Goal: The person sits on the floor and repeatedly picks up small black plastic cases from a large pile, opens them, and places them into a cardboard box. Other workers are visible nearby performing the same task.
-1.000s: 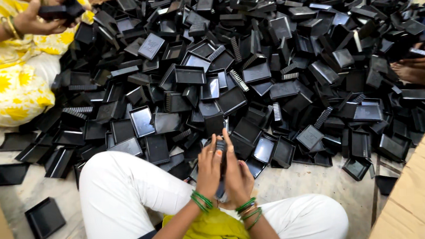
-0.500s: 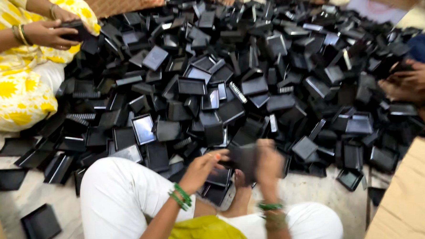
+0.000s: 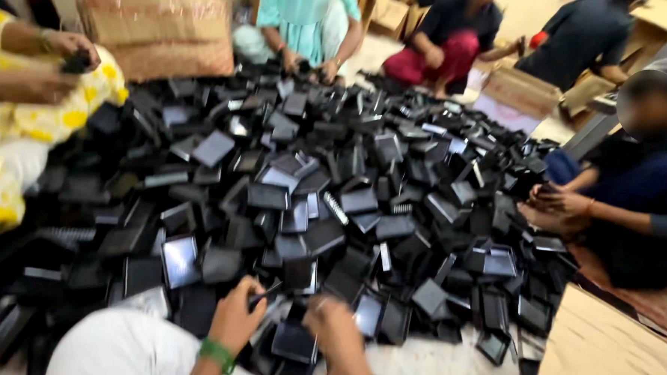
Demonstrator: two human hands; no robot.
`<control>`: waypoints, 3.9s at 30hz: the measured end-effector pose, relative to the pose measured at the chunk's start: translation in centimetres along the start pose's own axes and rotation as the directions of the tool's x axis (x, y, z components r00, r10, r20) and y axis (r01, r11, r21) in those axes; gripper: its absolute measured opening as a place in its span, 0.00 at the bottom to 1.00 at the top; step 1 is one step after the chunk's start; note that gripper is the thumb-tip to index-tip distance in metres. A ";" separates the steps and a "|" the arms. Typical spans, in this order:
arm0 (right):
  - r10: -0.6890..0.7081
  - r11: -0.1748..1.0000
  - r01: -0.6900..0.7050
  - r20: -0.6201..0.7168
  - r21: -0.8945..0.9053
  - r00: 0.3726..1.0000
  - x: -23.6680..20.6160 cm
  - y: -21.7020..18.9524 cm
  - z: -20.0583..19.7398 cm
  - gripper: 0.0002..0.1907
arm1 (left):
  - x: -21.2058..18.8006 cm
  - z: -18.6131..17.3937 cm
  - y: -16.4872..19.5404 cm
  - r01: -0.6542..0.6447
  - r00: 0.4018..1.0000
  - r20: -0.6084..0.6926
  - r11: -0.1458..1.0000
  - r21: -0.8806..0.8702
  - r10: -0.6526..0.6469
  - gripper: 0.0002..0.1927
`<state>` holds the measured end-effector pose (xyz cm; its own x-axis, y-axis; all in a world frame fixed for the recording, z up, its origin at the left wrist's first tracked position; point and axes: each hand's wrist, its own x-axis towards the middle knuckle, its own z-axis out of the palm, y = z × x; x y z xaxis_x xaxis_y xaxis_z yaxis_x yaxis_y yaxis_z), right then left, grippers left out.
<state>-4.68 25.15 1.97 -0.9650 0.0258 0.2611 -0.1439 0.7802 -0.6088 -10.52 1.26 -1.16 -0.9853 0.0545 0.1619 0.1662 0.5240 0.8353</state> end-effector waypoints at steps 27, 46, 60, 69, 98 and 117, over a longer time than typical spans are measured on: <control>0.347 0.129 -0.335 0.274 0.933 0.897 -0.6 3.4 9.2 0.34 | -3.4 9.0 -1.5 -0.100 0.988 -0.126 0.994 -0.052 0.093 0.39; 0.207 0.379 -0.269 0.202 0.886 0.957 -3.2 -5.7 9.4 0.31 | -4.4 3.8 2.8 -0.115 0.983 -0.177 0.928 -0.354 0.055 0.26; 0.256 0.507 -0.245 0.128 0.827 0.958 -1.8 -5.2 0.3 0.13 | -3.7 2.1 2.3 0.174 0.972 0.235 0.668 -0.724 0.001 0.18; -0.059 -0.509 0.438 -0.538 0.741 0.841 -7.4 -0.7 -21.8 0.26 | -1.9 -1.4 2.3 0.107 0.990 0.113 0.965 -0.239 -0.082 0.22; 0.258 0.966 -0.245 -0.268 0.081 0.928 6.9 -8.5 3.4 0.56 | -0.8 0.8 -1.5 0.381 0.914 0.235 0.498 -0.779 -0.331 0.26; 0.329 0.562 -0.122 -0.085 0.818 0.941 -3.4 -7.7 5.0 0.25 | -4.5 3.9 2.4 0.163 0.976 0.201 0.905 -0.392 -0.089 0.31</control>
<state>-1.39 15.88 2.03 -0.9362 0.3339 0.1095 -0.1426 -0.0763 -0.9868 -5.79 5.61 -1.92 -0.9839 0.1776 -0.0219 0.0051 0.1499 0.9887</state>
